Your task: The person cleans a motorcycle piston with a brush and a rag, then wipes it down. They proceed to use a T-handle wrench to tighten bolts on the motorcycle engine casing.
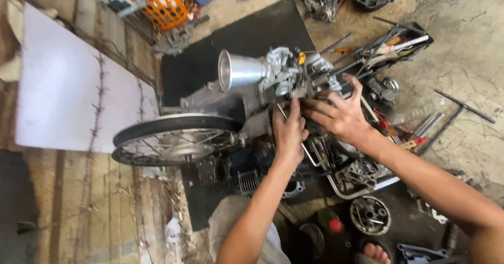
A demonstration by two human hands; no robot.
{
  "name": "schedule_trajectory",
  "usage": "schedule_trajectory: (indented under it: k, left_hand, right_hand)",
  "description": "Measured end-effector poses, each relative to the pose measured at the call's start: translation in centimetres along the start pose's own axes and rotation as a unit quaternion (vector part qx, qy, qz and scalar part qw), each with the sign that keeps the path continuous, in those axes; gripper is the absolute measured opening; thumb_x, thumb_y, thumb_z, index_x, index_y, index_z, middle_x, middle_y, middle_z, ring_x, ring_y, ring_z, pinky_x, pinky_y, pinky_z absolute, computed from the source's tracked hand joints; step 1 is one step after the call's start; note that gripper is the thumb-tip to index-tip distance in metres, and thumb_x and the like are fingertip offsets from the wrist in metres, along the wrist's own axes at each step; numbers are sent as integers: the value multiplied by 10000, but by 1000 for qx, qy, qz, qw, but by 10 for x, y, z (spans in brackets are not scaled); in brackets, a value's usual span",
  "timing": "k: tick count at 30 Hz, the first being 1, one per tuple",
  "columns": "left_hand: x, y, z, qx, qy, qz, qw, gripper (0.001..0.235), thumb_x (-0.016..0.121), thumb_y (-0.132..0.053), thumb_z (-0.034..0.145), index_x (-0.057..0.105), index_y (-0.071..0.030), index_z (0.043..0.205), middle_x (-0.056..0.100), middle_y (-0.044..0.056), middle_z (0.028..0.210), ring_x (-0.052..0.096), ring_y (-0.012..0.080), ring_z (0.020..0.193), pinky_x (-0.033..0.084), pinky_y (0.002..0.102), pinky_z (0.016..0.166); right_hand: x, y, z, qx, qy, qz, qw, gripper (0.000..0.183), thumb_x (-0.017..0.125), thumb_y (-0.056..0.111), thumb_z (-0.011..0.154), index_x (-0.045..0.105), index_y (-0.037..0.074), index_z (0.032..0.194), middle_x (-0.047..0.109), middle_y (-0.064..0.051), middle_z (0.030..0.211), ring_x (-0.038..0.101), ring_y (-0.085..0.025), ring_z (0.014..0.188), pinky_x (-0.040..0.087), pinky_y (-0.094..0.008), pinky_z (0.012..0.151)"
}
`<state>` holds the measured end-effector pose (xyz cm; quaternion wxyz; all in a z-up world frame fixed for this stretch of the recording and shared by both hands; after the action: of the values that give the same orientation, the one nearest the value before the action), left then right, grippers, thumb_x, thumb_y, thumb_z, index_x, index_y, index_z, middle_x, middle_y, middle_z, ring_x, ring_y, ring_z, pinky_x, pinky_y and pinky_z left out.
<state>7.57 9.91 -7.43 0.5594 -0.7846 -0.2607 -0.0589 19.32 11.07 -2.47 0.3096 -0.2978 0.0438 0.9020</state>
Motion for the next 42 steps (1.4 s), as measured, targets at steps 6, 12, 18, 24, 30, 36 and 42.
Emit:
schedule_trajectory:
  k: [6,12,18,24,30,36,42]
  left_hand:
    - [-7,7,10,-32,11,-20,999,289,434,-304,1125,443,-44,1252,345,-24,863,287,45,571,210,230,432]
    - [0,-9,0,-50,23,4,998,321,468,-319,1112,436,-21,1227,338,-22,884,293,39,608,224,229,453]
    - [-1,-12,-5,-35,-4,36,999,262,597,-271,1067,452,-65,1137,280,-53,856,334,28,575,239,207,412]
    - [-1,-12,1,-66,1,-7,998,234,511,-280,1101,483,-51,1131,301,-27,840,285,35,537,199,203,376]
    - [1,-17,-2,-71,-10,-30,997,305,522,-377,1085,473,-78,1047,332,-24,811,280,26,496,170,185,341]
    - [2,-7,-17,-7,-43,68,997,330,586,-413,1003,510,-100,1072,443,5,837,352,64,527,268,227,387]
    - [8,-28,-13,239,-75,327,911,420,669,-374,900,678,40,970,716,90,789,669,173,643,548,296,575]
  right_hand:
    - [-10,-1,9,-3,-19,49,999,505,303,336,1126,742,184,929,719,-6,989,630,-216,967,281,-722,1023]
    - [1,-3,-10,10,-45,33,998,482,342,305,1126,745,135,923,695,-41,936,619,-255,919,305,-711,984]
    - [5,-1,-15,10,-101,5,995,391,490,239,1105,762,136,844,707,-36,876,609,-265,873,324,-684,939]
    - [1,-2,-7,19,-103,4,995,329,552,188,1082,758,160,828,719,-17,883,616,-244,856,339,-625,924]
    - [1,-8,7,7,-50,79,996,378,430,222,1105,742,126,915,712,-39,919,605,-266,901,345,-611,924]
    - [-10,-42,10,94,-12,252,963,305,501,-54,862,768,47,966,725,-77,915,573,-277,937,410,-456,941]
    - [-4,-70,5,179,44,279,942,314,606,-256,839,751,-119,1082,717,-220,943,578,-263,766,459,-336,686]
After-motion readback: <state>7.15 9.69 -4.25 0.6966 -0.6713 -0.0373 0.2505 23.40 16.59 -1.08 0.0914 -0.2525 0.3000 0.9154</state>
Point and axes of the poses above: each hand's wrist, its own z-axis towards the middle knuckle, its own x-axis out of the palm, y = z × x, the point moved 7 cm from there along z, towards the middle knuckle
